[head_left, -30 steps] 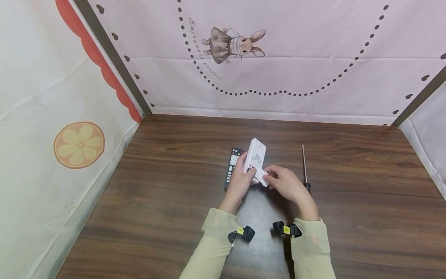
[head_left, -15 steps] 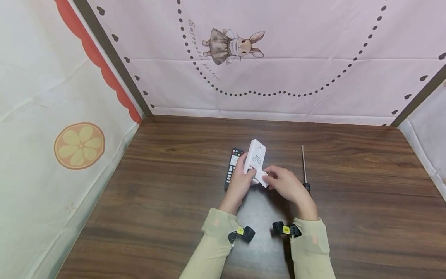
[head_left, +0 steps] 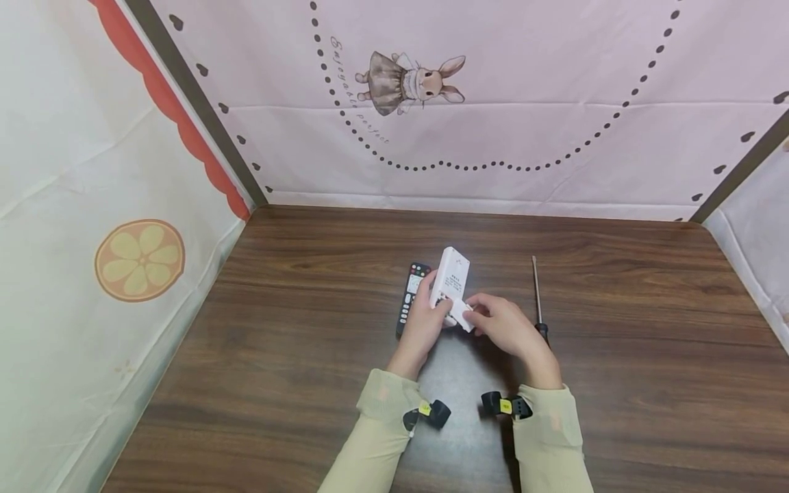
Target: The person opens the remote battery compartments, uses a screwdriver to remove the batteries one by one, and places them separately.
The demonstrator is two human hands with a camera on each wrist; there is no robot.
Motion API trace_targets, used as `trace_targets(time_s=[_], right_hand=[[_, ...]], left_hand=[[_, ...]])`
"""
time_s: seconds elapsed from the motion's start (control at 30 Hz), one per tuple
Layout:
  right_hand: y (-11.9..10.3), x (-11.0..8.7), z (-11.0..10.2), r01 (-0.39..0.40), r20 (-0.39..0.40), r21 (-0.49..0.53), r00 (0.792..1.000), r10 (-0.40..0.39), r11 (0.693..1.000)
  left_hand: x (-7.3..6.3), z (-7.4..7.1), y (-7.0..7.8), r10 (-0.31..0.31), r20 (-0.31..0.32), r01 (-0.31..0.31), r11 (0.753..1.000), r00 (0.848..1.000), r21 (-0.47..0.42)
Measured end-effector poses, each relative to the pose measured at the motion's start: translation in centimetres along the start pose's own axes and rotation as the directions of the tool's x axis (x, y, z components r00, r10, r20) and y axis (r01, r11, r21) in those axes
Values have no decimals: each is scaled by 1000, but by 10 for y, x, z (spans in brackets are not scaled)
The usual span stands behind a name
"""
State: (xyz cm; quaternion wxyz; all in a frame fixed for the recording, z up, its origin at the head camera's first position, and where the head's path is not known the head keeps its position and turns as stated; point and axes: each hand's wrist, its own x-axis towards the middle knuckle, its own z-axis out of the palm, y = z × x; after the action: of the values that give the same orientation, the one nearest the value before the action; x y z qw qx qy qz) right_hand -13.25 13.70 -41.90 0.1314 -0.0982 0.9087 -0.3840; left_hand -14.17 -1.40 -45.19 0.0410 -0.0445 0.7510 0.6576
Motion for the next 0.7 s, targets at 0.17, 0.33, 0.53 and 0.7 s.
trace_targets(time_s=[0.17, 0.33, 0.53, 0.7], right_hand=[[1, 0, 1, -5, 8, -1, 1000, 5, 1000], [1, 0, 1, -9, 7, 10, 1000, 9, 1000], [1, 0, 0, -18, -1, 2, 1000, 18, 1000], [0, 1, -1, -16, -18, 2, 1000, 16, 1000]], left_hand=[[-1, 0, -2, -17, 3, 17, 1000, 1000, 1], [-2, -1, -1, -15, 4, 15, 1000, 1000, -17], [-1, -1, 0, -17, -3, 17, 1000, 1000, -17], [0, -2, 1, -8, -15, 8, 1000, 1000, -19]])
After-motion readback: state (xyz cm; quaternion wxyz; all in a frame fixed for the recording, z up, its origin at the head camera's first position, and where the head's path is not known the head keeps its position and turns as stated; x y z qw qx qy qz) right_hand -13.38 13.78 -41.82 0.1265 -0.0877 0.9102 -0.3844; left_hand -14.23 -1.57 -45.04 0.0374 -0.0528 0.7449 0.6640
